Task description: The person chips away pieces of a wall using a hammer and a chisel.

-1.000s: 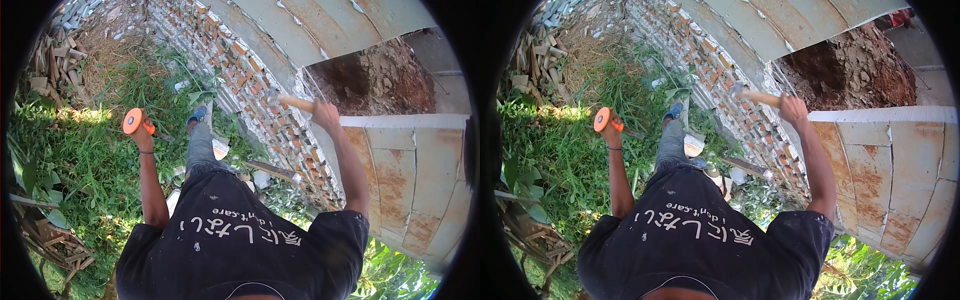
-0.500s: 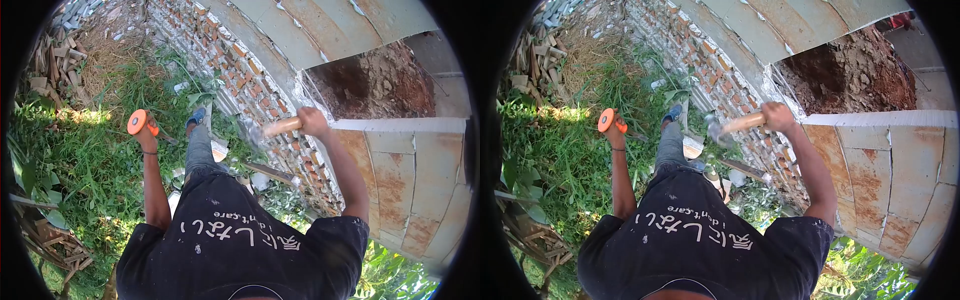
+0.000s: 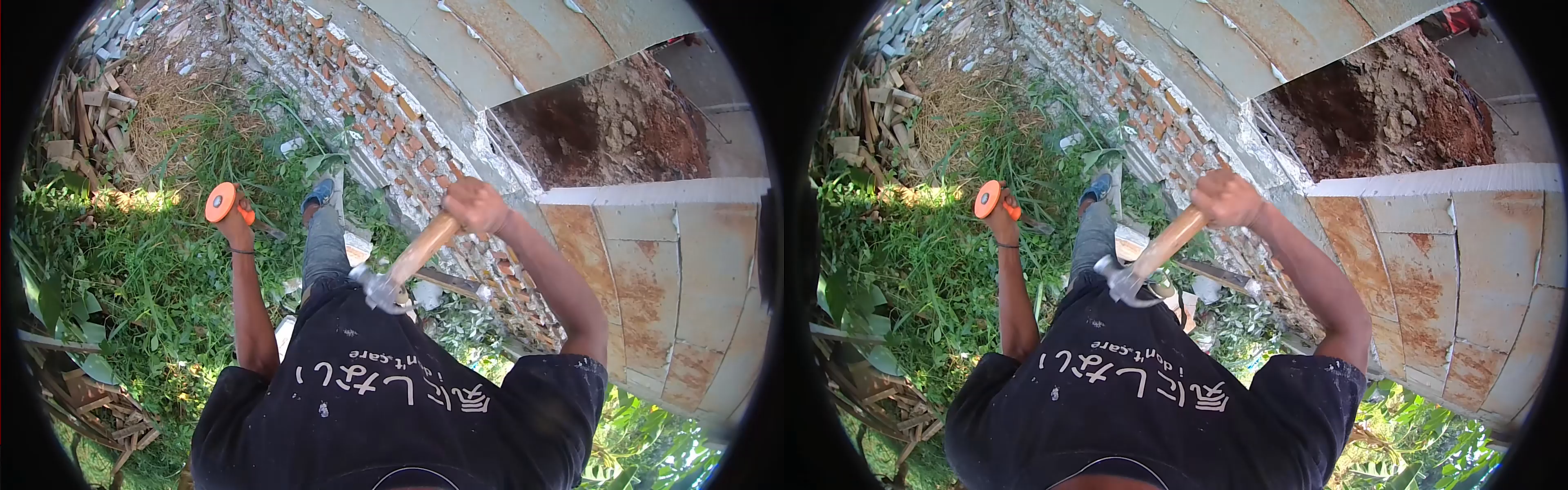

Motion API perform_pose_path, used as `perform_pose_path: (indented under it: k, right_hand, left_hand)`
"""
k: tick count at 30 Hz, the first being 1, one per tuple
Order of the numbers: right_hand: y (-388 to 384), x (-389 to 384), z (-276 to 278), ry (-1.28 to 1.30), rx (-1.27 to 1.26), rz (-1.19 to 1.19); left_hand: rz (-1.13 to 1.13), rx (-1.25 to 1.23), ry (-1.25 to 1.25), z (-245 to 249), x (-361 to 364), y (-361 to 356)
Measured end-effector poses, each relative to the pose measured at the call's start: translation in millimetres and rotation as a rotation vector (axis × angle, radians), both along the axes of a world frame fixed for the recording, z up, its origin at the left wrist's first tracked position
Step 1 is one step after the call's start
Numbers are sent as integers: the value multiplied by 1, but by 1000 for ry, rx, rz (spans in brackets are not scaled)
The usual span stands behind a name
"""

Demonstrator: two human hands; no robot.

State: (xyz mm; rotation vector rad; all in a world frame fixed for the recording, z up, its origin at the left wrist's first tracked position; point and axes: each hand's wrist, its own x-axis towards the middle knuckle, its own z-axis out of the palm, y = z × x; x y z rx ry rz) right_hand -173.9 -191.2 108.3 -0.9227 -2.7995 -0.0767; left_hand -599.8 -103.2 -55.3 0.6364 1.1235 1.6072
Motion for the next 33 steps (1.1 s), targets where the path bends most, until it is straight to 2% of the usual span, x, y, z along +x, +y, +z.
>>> perform_pose_path:
  k: [1, 2, 3, 5, 7, 9, 11, 12, 13, 15, 16, 17, 18, 19, 20, 21, 23, 25, 27, 28, 30, 32, 33]
  right_hand:
    - [1, 65, -13, -141, -76, -299]
    - [9, 99, -4, -513, -308, -950]
    - [16, 118, 0, -517, -242, -1106]
    - [15, 63, 15, -549, -104, -1027]
    - [14, 15, 26, -429, -242, -946]
    - [-2, -38, 34, -236, -227, -691]
    - [-14, -75, 33, -108, -41, -326]
    - [-16, -86, 39, -40, 41, -145]
    - [-15, -83, 36, -38, 37, -145]
    - [-5, -55, 21, 80, 78, 31]
    - [0, -3, -9, 85, -79, -94]
    - [-2, 45, -8, -129, -150, -445]
    - [8, 80, -13, -462, -370, -1034]
    - [13, 88, -3, -508, -315, -1142]
    - [14, 82, -5, -550, -288, -1125]
    - [6, 68, -14, -560, -228, -993]
    - [6, 17, 9, -522, -368, -956]
    - [-6, -35, 26, -303, -204, -740]
    - [-11, -70, 36, -58, -64, -401]
    - [-11, -74, 42, -55, -68, -407]
    - [-4, -76, 50, 35, 23, -33]
    - [6, -16, 26, 61, -30, -23]
    - [3, 35, 6, -47, -140, -245]
  left_hand:
    - [9, -12, -14, 1, 0, -3]
    - [-4, 2, -17, 0, -2, -7]
    - [6, 0, -17, -1, -6, -14]
    - [25, -58, -16, -2, -10, -16]
    - [-11, -33, -20, -8, -13, -14]
    - [77, -50, 35, -6, -13, -16]
    - [79, -62, 25, -19, -18, -11]
    - [86, -61, 55, -21, -17, -10]
    - [88, -59, 85, -22, -18, -9]
    - [76, -49, 125, -27, -18, -9]
    - [73, -53, 139, -34, -19, -11]
    - [65, -53, 156, -40, -23, -12]
    - [26, -67, 148, -45, -27, -16]
    - [25, -75, 146, -52, -31, -27]
    - [37, -92, 154, -56, -36, -27]
    - [48, -116, 164, -57, -39, -26]
    - [69, -124, 159, -56, -40, -27]
    - [78, -132, 201, -61, -43, -25]
    - [74, -148, 239, -59, -37, -19]
    - [60, -132, 255, -57, -32, -17]
    - [46, -113, 267, -56, -24, -13]
    - [-8, -117, 216, -59, -21, -11]
    - [-21, -119, 219, -59, -20, -14]
